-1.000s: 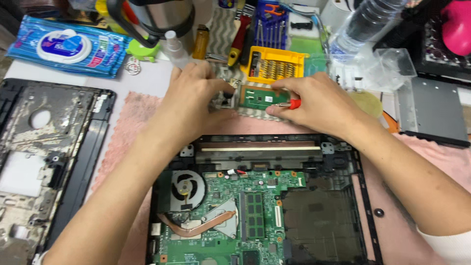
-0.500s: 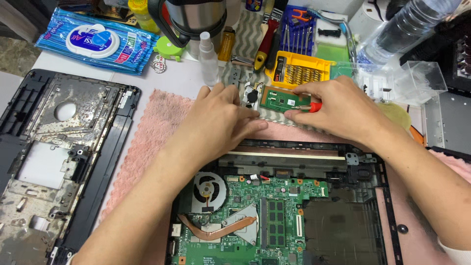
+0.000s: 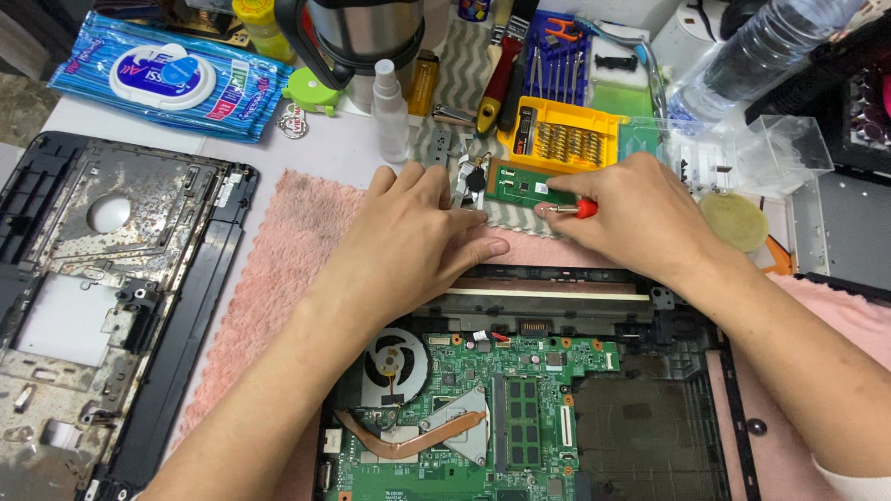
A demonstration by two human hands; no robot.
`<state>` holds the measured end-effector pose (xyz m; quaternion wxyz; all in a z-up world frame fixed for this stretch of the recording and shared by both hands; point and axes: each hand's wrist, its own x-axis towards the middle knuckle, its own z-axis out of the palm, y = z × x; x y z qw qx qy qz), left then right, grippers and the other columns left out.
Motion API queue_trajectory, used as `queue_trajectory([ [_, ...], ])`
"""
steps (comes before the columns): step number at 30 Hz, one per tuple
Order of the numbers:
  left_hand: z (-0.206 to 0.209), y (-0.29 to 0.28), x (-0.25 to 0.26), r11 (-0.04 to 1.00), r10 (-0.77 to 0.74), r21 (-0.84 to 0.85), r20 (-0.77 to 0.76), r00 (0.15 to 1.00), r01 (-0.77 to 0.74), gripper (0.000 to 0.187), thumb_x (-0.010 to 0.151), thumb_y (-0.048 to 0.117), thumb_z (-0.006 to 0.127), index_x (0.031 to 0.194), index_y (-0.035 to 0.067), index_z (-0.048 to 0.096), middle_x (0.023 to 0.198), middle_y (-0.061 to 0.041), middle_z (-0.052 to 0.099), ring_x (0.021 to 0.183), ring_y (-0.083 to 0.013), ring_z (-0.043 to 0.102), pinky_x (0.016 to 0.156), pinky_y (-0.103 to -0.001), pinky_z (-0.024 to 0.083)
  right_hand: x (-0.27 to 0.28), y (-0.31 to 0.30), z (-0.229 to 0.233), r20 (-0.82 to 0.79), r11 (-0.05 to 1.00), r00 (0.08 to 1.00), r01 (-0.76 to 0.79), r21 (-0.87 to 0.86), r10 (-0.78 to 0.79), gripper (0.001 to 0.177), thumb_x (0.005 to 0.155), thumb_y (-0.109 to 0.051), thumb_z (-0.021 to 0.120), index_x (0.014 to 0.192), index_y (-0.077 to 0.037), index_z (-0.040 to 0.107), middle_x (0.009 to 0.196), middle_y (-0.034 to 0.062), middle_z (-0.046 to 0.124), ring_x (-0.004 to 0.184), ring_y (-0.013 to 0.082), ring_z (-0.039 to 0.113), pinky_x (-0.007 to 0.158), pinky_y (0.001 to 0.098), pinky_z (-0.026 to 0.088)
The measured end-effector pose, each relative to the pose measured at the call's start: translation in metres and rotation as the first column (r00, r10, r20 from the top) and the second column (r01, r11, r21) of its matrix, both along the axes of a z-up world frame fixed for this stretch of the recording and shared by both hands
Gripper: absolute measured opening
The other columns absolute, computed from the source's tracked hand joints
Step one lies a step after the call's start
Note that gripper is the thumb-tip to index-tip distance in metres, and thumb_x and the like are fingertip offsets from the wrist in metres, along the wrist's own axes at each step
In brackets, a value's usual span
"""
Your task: The person disassembles a laptop by removing screws and detaching internal components. They use a screwdriver to loosen screws and remove a small circuit board and a ribbon cable. The person then places the removed parts on the table.
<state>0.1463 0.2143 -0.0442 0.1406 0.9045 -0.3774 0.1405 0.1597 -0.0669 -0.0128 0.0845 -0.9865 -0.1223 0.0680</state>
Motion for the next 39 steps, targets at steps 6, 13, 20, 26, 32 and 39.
queue_trajectory([
  [6, 0.0, 0.001, -0.001, 1.0, -0.016, -0.016, 0.016, 1.0, 0.017, 0.05, 0.116, 0.061, 0.065, 0.117, 0.018, 0.091, 0.103, -0.015, 0.066, 0.1, -0.0391, 0.061, 0.088, -0.054, 0.048, 0.0, 0.002, -0.001, 0.013, 1.0, 1.0, 0.003, -0.015, -0.003, 0.049, 0.108, -0.047, 0.082, 0.143, -0.013, 0.084, 0.065, 0.0122, 0.085, 0.043, 0.0237, 0.065, 0.067, 0.0442, 0.067],
  [13, 0.004, 0.0, -0.001, 1.0, -0.015, -0.01, -0.037, 0.999, 0.015, 0.047, 0.114, 0.06, 0.067, 0.119, 0.019, 0.089, 0.104, -0.012, 0.066, 0.101, -0.0372, 0.062, 0.089, -0.053, 0.048, -0.005, -0.031, -0.019, 0.202, 0.994, 0.977, -0.082, 0.073, 0.066, 0.034, 0.1, -0.026, 0.085, 0.132, -0.017, 0.09, 0.093, 0.0079, 0.089, 0.073, 0.0298, 0.081, 0.071, 0.0528, 0.068],
  [20, 0.0, 0.0, 0.002, 0.999, -0.036, -0.028, -0.038, 0.999, 0.035, 0.043, 0.113, 0.058, 0.069, 0.114, 0.021, 0.089, 0.103, -0.011, 0.061, 0.1, -0.0373, 0.059, 0.091, -0.054, 0.047, -0.001, -0.063, -0.033, 0.347, 0.999, 0.938, -0.01, 0.034, -0.002, 0.045, 0.093, -0.007, 0.082, 0.137, -0.015, 0.087, 0.121, 0.0098, 0.09, 0.098, 0.04, 0.085, 0.082, 0.0648, 0.069],
  [26, 0.001, 0.0, 0.002, 0.999, -0.033, -0.03, -0.072, 0.997, 0.031, 0.041, 0.111, 0.056, 0.071, 0.119, 0.02, 0.089, 0.1, -0.01, 0.06, 0.099, -0.0371, 0.059, 0.089, -0.055, 0.047, 0.005, -0.056, -0.035, 0.399, 0.995, 0.915, -0.085, 0.044, 0.06, 0.017, 0.114, -0.025, 0.081, 0.112, -0.011, 0.09, 0.09, 0.008, 0.088, 0.074, 0.0359, 0.082, 0.066, 0.0602, 0.069],
  [32, 0.003, 0.0, 0.001, 0.999, -0.038, -0.03, -0.055, 0.998, 0.036, 0.037, 0.111, 0.056, 0.071, 0.116, 0.023, 0.086, 0.099, -0.009, 0.058, 0.095, -0.0362, 0.058, 0.086, -0.054, 0.046, 0.011, -0.049, -0.039, 0.46, 0.988, 0.88, -0.148, 0.035, 0.115, 0.009, 0.11, -0.019, 0.084, 0.109, -0.012, 0.089, 0.087, 0.0043, 0.087, 0.075, 0.0295, 0.083, 0.062, 0.0535, 0.068],
  [39, 0.001, 0.001, 0.001, 1.0, -0.018, -0.012, -0.067, 0.998, 0.017, 0.043, 0.112, 0.058, 0.069, 0.127, 0.022, 0.087, 0.1, -0.009, 0.058, 0.095, -0.035, 0.057, 0.086, -0.053, 0.047, 0.017, -0.046, -0.04, 0.465, 0.988, 0.876, -0.156, 0.016, 0.131, 0.011, 0.11, -0.014, 0.084, 0.101, -0.011, 0.088, 0.08, 0.0042, 0.083, 0.073, 0.0287, 0.082, 0.062, 0.056, 0.069],
])
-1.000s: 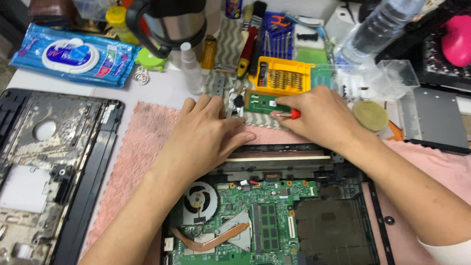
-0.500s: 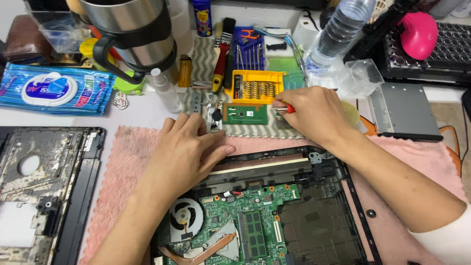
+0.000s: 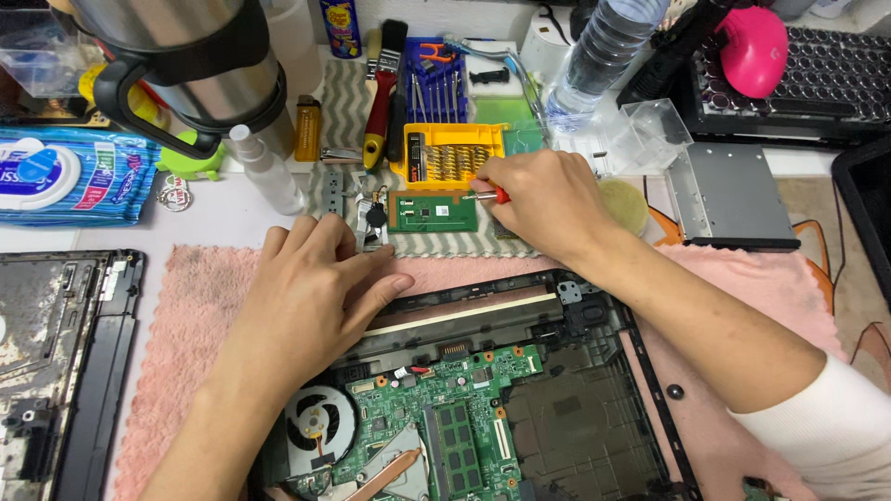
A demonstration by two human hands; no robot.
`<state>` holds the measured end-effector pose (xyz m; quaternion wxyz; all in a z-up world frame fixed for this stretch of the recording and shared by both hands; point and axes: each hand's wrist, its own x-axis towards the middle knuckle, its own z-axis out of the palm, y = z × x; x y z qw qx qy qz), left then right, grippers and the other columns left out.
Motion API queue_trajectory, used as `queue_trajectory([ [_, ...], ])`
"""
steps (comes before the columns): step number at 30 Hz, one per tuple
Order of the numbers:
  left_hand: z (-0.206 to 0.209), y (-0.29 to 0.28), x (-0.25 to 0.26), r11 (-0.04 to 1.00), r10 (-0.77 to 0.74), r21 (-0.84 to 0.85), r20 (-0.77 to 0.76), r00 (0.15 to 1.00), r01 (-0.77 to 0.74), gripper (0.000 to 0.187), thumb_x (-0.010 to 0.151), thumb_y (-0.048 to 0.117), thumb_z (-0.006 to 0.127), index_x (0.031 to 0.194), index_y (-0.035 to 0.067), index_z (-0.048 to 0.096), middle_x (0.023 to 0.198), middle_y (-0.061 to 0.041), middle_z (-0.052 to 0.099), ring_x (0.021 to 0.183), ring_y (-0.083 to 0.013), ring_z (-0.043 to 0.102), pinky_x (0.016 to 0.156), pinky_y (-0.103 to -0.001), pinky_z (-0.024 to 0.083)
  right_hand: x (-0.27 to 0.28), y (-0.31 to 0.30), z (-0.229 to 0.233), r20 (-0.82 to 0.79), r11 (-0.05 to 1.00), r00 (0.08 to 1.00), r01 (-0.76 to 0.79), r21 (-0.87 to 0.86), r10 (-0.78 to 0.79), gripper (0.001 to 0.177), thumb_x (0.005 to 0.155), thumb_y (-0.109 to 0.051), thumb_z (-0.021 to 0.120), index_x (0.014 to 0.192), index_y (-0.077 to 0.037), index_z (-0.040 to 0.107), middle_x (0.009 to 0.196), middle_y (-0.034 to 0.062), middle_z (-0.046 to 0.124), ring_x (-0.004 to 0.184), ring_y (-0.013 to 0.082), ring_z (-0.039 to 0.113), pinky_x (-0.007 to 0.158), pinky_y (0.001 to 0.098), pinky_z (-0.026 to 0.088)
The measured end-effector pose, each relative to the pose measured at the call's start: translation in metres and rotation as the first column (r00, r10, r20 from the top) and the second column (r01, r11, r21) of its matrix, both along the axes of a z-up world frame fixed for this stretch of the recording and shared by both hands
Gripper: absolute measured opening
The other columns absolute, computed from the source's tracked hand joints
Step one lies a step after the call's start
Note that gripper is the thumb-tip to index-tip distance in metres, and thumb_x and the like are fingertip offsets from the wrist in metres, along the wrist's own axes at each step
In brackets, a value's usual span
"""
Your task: The person disassembles a laptop by removing screws and detaching internal components. They use a screwdriver to loosen screws and remove a small circuit board and a ribbon cable. The person then places the removed parts on the table.
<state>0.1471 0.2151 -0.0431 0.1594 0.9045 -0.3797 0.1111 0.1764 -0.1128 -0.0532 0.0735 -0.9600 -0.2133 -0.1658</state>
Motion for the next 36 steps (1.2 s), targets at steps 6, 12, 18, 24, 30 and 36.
queue_trajectory([
  [6, 0.0, 0.0, 0.0, 1.0, -0.002, 0.008, 0.014, 1.0, 0.001, 0.044, 0.112, 0.058, 0.067, 0.128, 0.023, 0.087, 0.1, -0.009, 0.058, 0.095, -0.036, 0.058, 0.086, -0.053, 0.047, 0.0, 0.001, 0.0, 0.003, 1.0, 1.0, 0.028, -0.009, -0.028, 0.014, 0.111, -0.019, 0.083, 0.099, -0.011, 0.086, 0.08, 0.0059, 0.083, 0.069, 0.0333, 0.08, 0.061, 0.0584, 0.066],
  [12, -0.001, 0.0, 0.0, 1.0, -0.004, 0.004, 0.025, 1.0, 0.004, 0.041, 0.113, 0.057, 0.068, 0.125, 0.023, 0.087, 0.1, -0.009, 0.058, 0.095, -0.0355, 0.058, 0.086, -0.053, 0.048, 0.001, 0.004, 0.002, 0.005, 1.0, 1.0, 0.001, 0.02, -0.001, 0.014, 0.111, -0.014, 0.086, 0.099, -0.008, 0.088, 0.075, 0.0057, 0.081, 0.067, 0.0271, 0.08, 0.061, 0.0518, 0.069],
  [18, 0.002, 0.0, -0.001, 1.0, 0.002, 0.021, -0.005, 1.0, -0.002, 0.042, 0.114, 0.057, 0.066, 0.126, 0.022, 0.086, 0.1, -0.008, 0.057, 0.095, -0.0354, 0.057, 0.086, -0.053, 0.048, -0.004, 0.0, 0.008, -0.056, 0.999, 0.998, 0.034, 0.025, -0.033, 0.009, 0.106, -0.016, 0.09, 0.111, -0.009, 0.091, 0.09, 0.0066, 0.088, 0.081, 0.0303, 0.085, 0.071, 0.0574, 0.072],
  [24, 0.001, 0.0, -0.001, 1.0, -0.002, 0.003, 0.01, 1.0, 0.002, 0.042, 0.113, 0.056, 0.069, 0.129, 0.022, 0.087, 0.102, -0.009, 0.06, 0.096, -0.0356, 0.059, 0.089, -0.053, 0.049, -0.026, -0.021, 0.029, -0.148, 0.99, 0.983, 0.119, 0.069, -0.108, 0.031, 0.097, 0.0, 0.081, 0.125, -0.011, 0.092, 0.109, 0.0092, 0.091, 0.088, 0.0275, 0.087, 0.076, 0.0513, 0.072],
  [30, 0.001, -0.001, -0.001, 0.999, -0.014, 0.038, 0.054, 0.998, 0.012, 0.041, 0.115, 0.057, 0.066, 0.117, 0.02, 0.083, 0.105, -0.013, 0.061, 0.099, -0.0389, 0.059, 0.088, -0.055, 0.048, -0.049, -0.036, 0.05, -0.38, 0.949, 0.875, 0.313, -0.028, -0.3, 0.036, 0.1, -0.044, 0.089, 0.13, -0.024, 0.092, 0.096, 0.0114, 0.09, 0.085, 0.0305, 0.084, 0.082, 0.0476, 0.063],
  [36, 0.0, -0.002, -0.001, 0.999, -0.03, 0.018, 0.076, 0.997, 0.028, 0.047, 0.116, 0.054, 0.065, 0.135, 0.015, 0.082, 0.108, -0.012, 0.062, 0.099, -0.0366, 0.059, 0.089, -0.053, 0.048, -0.05, -0.028, 0.048, -0.474, 0.96, 0.844, 0.281, -0.007, -0.251, 0.063, 0.097, -0.054, 0.088, 0.146, -0.015, 0.083, 0.125, 0.0195, 0.086, 0.108, 0.0383, 0.084, 0.096, 0.0504, 0.063],
])
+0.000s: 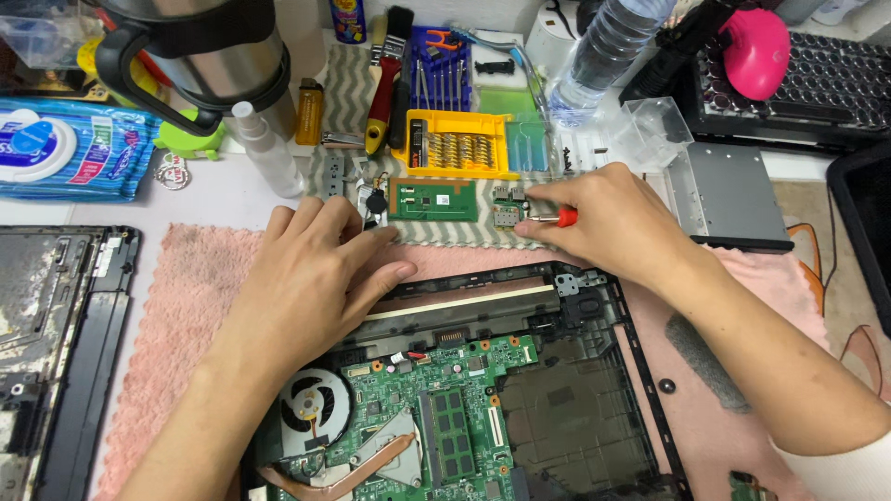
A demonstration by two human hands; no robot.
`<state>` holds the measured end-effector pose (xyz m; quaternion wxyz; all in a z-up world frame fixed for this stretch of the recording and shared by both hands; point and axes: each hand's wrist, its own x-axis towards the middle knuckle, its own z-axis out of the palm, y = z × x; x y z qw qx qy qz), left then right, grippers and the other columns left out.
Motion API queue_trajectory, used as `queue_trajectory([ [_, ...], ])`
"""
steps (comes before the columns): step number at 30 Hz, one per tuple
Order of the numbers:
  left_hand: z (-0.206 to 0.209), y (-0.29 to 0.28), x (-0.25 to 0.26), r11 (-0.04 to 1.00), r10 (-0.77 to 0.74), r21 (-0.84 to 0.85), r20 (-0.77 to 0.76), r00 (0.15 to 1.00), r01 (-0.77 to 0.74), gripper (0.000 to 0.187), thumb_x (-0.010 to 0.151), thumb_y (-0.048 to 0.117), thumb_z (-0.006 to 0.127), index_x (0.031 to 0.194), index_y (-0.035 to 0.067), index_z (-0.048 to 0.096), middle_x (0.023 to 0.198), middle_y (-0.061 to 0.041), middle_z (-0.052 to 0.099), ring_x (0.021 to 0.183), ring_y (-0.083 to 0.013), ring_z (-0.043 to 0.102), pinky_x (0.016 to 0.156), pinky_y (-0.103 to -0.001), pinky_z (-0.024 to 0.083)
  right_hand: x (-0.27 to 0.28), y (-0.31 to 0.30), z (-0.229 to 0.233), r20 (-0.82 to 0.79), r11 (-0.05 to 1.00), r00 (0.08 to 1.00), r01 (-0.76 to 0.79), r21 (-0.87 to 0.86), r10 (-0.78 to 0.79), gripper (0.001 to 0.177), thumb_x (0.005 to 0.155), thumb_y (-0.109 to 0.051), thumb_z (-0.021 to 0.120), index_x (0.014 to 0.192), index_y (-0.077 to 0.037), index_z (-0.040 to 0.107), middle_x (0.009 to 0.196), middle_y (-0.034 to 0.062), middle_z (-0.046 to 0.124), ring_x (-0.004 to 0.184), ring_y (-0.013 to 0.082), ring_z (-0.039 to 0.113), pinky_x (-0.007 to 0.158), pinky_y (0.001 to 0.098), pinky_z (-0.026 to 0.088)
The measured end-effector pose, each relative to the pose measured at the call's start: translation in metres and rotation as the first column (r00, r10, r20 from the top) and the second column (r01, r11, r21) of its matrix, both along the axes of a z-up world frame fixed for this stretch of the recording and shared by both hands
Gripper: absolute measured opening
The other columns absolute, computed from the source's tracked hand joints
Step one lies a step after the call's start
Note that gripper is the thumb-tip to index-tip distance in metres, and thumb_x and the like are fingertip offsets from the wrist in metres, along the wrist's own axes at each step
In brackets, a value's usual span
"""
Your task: The person disassembles a laptop by removing screws and detaching internal components. They use a screwdriver to loosen screws and remove a small circuit board and a ribbon cable. The person then places the removed parts on the table.
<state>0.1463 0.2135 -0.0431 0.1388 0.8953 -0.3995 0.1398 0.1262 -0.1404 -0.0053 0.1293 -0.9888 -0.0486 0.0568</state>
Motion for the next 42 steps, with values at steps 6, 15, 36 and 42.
queue_trajectory([
  [6, 0.0, 0.0, 0.0, 1.0, 0.01, 0.028, -0.022, 1.0, -0.009, 0.045, 0.116, 0.056, 0.065, 0.13, 0.017, 0.082, 0.111, -0.013, 0.063, 0.102, -0.0377, 0.06, 0.09, -0.053, 0.049, 0.004, 0.007, -0.004, -0.045, 0.996, 0.998, 0.044, -0.075, -0.048, 0.055, 0.101, -0.059, 0.082, 0.143, -0.024, 0.086, 0.073, 0.0174, 0.083, 0.073, 0.0333, 0.078, 0.072, 0.0452, 0.055],
  [15, 0.001, 0.0, 0.0, 1.0, -0.006, 0.002, -0.038, 0.999, 0.006, 0.044, 0.117, 0.055, 0.064, 0.125, 0.017, 0.083, 0.11, -0.011, 0.061, 0.102, -0.0374, 0.058, 0.09, -0.053, 0.048, 0.008, 0.014, -0.005, 0.003, 1.0, 1.0, 0.01, 0.0, -0.01, 0.059, 0.102, -0.048, 0.086, 0.151, -0.015, 0.081, 0.06, 0.008, 0.08, 0.045, 0.0184, 0.053, 0.056, 0.0379, 0.047],
  [36, -0.052, 0.02, 0.011, 0.996, -0.061, -0.062, 0.015, 0.998, 0.061, 0.037, 0.123, 0.034, 0.071, 0.153, 0.022, 0.09, 0.128, -0.017, 0.066, 0.115, -0.0451, 0.062, 0.116, -0.059, 0.049, -0.198, -0.087, 0.05, -0.111, 0.984, 0.989, 0.115, 0.134, -0.1, 0.016, 0.088, -0.031, 0.096, 0.103, -0.024, 0.097, 0.083, -0.009, 0.092, 0.071, 0.0058, 0.082, 0.075, 0.0282, 0.062],
  [42, -0.063, 0.028, 0.018, 0.995, -0.004, -0.098, -0.278, 0.961, -0.024, 0.044, 0.129, 0.021, 0.058, 0.161, 0.007, 0.084, 0.13, -0.023, 0.058, 0.102, -0.0347, 0.054, 0.106, -0.048, 0.042, -0.279, -0.096, 0.048, -0.651, 0.878, 0.621, 0.452, -0.158, -0.437, 0.042, 0.088, -0.048, 0.094, 0.13, -0.053, 0.094, 0.103, -0.0236, 0.077, 0.1, -0.0044, 0.074, 0.086, 0.0208, 0.055],
])
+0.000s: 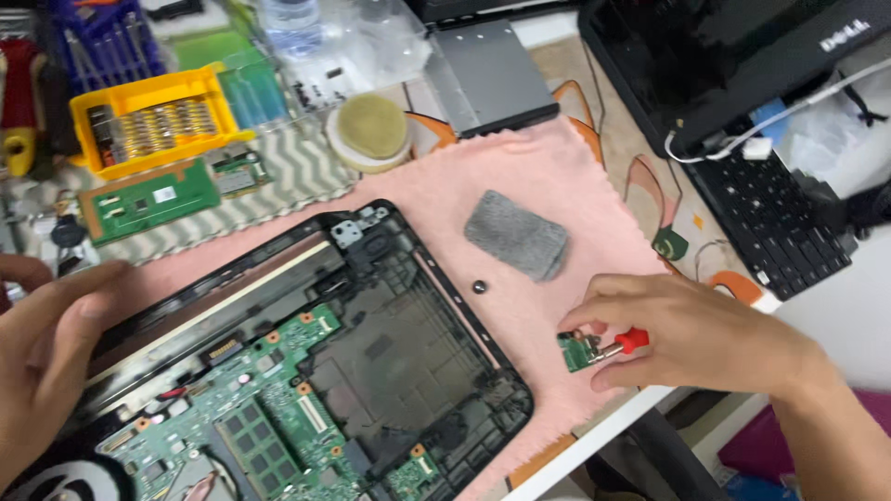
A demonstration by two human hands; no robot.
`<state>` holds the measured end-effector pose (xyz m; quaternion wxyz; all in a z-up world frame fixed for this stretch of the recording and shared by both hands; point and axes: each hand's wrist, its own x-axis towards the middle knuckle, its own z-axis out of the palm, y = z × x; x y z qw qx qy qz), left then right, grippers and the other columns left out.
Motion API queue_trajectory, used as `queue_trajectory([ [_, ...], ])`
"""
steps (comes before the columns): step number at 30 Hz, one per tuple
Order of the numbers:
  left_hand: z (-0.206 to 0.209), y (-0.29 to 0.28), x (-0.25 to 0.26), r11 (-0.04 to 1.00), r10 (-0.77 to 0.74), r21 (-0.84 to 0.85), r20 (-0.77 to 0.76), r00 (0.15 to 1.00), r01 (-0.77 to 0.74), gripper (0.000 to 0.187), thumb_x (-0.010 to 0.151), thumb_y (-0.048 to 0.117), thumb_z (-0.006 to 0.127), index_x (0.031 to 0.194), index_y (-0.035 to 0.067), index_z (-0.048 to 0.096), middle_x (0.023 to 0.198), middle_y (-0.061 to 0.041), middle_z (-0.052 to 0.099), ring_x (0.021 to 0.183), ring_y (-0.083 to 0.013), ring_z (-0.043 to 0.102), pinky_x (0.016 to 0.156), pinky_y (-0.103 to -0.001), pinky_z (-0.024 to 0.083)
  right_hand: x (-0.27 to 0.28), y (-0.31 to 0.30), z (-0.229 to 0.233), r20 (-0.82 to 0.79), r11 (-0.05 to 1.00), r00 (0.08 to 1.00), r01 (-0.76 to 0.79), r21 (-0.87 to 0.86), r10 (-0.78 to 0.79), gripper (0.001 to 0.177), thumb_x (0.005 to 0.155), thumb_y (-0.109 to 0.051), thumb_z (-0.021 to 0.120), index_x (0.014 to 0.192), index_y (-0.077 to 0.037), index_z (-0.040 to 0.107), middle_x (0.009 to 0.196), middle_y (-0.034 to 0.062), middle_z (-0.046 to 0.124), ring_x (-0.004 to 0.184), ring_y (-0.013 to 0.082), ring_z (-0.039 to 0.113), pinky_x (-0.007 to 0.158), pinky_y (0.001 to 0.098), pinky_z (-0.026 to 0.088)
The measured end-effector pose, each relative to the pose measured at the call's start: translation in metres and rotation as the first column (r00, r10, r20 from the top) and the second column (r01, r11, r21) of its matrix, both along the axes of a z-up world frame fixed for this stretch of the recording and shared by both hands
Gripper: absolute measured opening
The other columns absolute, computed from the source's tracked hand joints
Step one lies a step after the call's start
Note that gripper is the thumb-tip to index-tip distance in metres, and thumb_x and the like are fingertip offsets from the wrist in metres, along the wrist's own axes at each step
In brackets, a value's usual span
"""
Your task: The person disassembles a laptop by removing screws and detaching internal components. They use a screwdriver to loosen screws and remove a small circuit board and a ribbon cable. The person then places the removed parts on the table.
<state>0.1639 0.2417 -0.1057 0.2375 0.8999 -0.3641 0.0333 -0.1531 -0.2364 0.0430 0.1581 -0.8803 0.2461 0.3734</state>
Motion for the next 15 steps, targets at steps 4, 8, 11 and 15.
queue_trajectory([
  [4, -0.008, 0.003, 0.005, 1.0, -0.008, -0.017, 0.0, 1.0, 0.008, 0.04, 0.13, 0.016, 0.059, 0.158, 0.003, 0.085, 0.133, -0.024, 0.059, 0.098, -0.0342, 0.059, 0.089, -0.045, 0.042, -0.035, -0.008, -0.023, 0.185, 0.998, 0.983, -0.002, 0.059, -0.009, 0.042, 0.093, -0.045, 0.089, 0.135, -0.049, 0.086, 0.132, -0.0314, 0.08, 0.109, -0.0021, 0.081, 0.09, 0.0248, 0.058],
  [8, 0.007, 0.004, 0.004, 0.996, -0.093, 0.041, 0.351, 0.932, 0.084, 0.027, 0.13, 0.021, 0.073, 0.148, 0.018, 0.093, 0.128, -0.018, 0.065, 0.114, -0.0477, 0.063, 0.117, -0.06, 0.05, -0.046, -0.015, -0.037, 0.389, 0.991, 0.913, -0.135, 0.002, 0.124, 0.023, 0.087, -0.027, 0.088, 0.108, -0.036, 0.083, 0.114, -0.0298, 0.088, 0.092, 0.001, 0.082, 0.084, 0.0222, 0.059],
  [11, 0.028, -0.005, -0.002, 0.977, -0.037, 0.212, 0.337, 0.941, -0.038, 0.03, 0.121, 0.041, 0.069, 0.143, 0.034, 0.087, 0.129, -0.009, 0.071, 0.117, -0.0442, 0.067, 0.1, -0.06, 0.051, -0.046, -0.021, -0.047, 0.629, 0.967, 0.748, -0.253, -0.027, 0.213, 0.02, 0.085, -0.03, 0.099, 0.096, -0.027, 0.081, 0.086, -0.0239, 0.082, 0.068, -0.0033, 0.07, 0.063, 0.0191, 0.055],
  [15, 0.047, -0.018, -0.011, 0.984, -0.024, 0.175, 0.285, 0.958, -0.027, 0.036, 0.115, 0.043, 0.071, 0.139, 0.023, 0.089, 0.12, -0.01, 0.069, 0.111, -0.0396, 0.065, 0.096, -0.057, 0.05, -0.004, -0.023, -0.029, 0.685, 0.944, 0.7, -0.324, 0.057, 0.199, 0.019, 0.088, -0.024, 0.095, 0.105, -0.02, 0.087, 0.1, -0.0177, 0.095, 0.08, -0.0038, 0.088, 0.073, 0.0221, 0.064],
])
